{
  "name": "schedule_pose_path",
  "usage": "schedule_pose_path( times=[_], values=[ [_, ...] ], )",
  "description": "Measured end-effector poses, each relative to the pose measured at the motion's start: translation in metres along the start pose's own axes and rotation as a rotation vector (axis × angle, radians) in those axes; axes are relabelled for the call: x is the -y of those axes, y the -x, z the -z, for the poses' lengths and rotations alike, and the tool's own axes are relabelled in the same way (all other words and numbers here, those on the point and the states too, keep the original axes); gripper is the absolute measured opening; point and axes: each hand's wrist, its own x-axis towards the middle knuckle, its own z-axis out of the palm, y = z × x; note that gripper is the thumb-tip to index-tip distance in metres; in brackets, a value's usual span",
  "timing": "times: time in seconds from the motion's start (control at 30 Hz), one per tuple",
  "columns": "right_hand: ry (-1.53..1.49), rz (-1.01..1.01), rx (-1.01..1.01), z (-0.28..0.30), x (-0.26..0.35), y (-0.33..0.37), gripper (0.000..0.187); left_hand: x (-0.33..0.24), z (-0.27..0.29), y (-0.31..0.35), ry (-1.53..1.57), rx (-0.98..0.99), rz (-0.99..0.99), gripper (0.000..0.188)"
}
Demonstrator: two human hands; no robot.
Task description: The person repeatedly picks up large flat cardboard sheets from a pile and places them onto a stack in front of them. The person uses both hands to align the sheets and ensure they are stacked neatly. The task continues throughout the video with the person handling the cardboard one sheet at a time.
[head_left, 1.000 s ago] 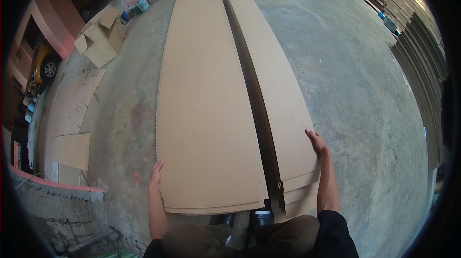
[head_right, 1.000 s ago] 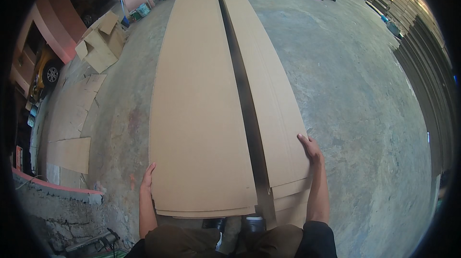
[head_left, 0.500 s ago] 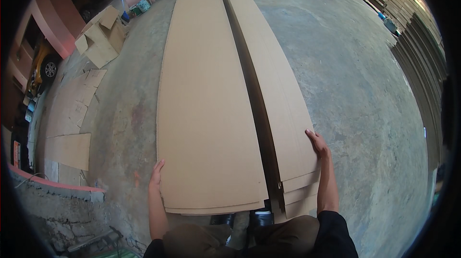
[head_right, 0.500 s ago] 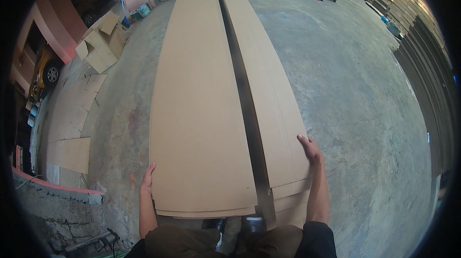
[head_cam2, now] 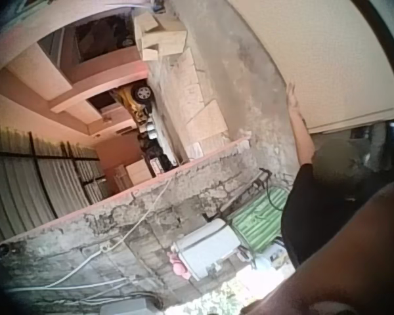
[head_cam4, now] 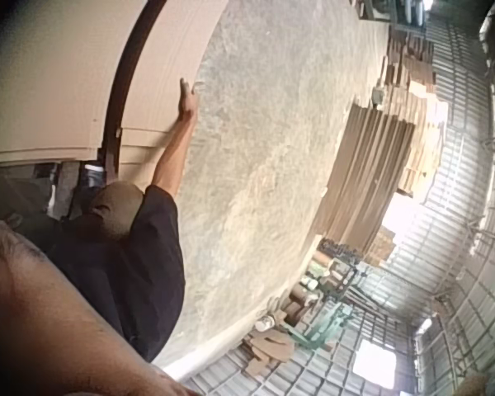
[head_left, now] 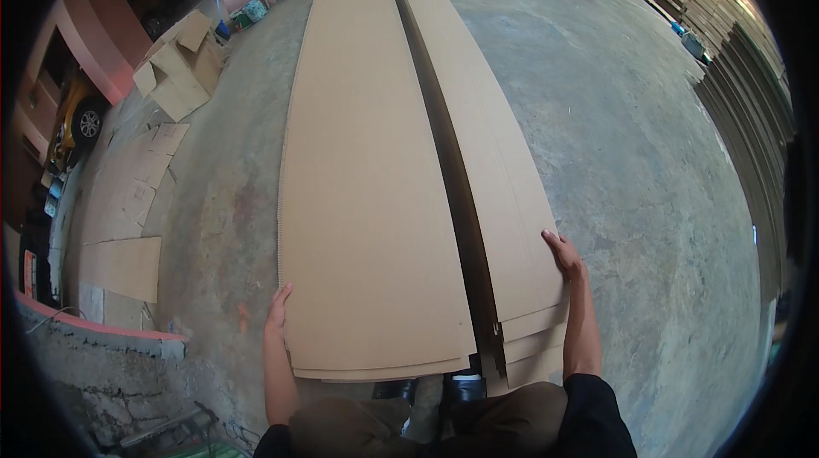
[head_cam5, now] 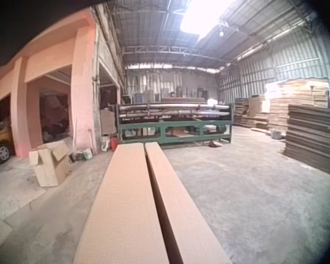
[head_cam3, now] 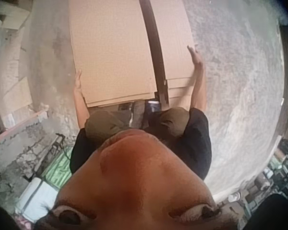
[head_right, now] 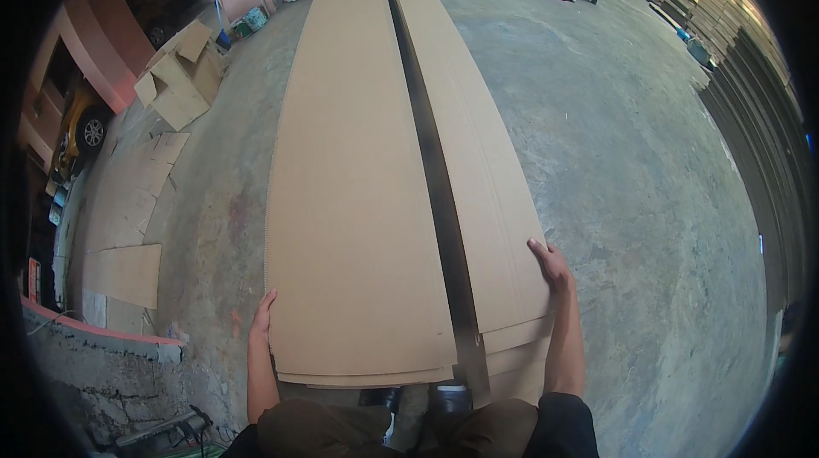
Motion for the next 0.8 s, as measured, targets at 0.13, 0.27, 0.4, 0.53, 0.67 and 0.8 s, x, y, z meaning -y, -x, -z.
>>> schedule_pose_path(
  times=[0.13,0.27,0.4,0.53,0.67,0.8],
  values=[
    [-0.077,0.002,0.019,-0.0081,0.0067,0.0074,0.069,0.0012,0.0027,-0.0003,0.000,-0.020,0.009,0.050],
    [-0.061,0.001,0.016,-0.0088,0.0106,0.0087,0.067,0.0014,0.0055,-0.0011,-0.010,-0.007,0.011,0.053],
    [-0.037,0.012,-0.004,-0.0045,0.0063,0.0072,0.067,0.0001,-0.0008,-0.0009,-0.014,-0.001,0.009,0.054],
    [-0.011,0.012,0.005,-0.0050,0.0057,0.0053,0.069,0.0013,0.0052,-0.0021,-0.022,-0.012,0.014,0.055],
    [-0.024,0.008,0.001,-0.0029,0.0039,0.0048,0.068,0.0018,0.0029,-0.0034,-0.021,-0.010,-0.001,0.055],
    [-0.032,-0.007,-0.005,-0.0094,0.0095,0.0088,0.068,0.0029,0.0059,-0.0015,0.000,0.003,-0.013,0.054]
  ],
)
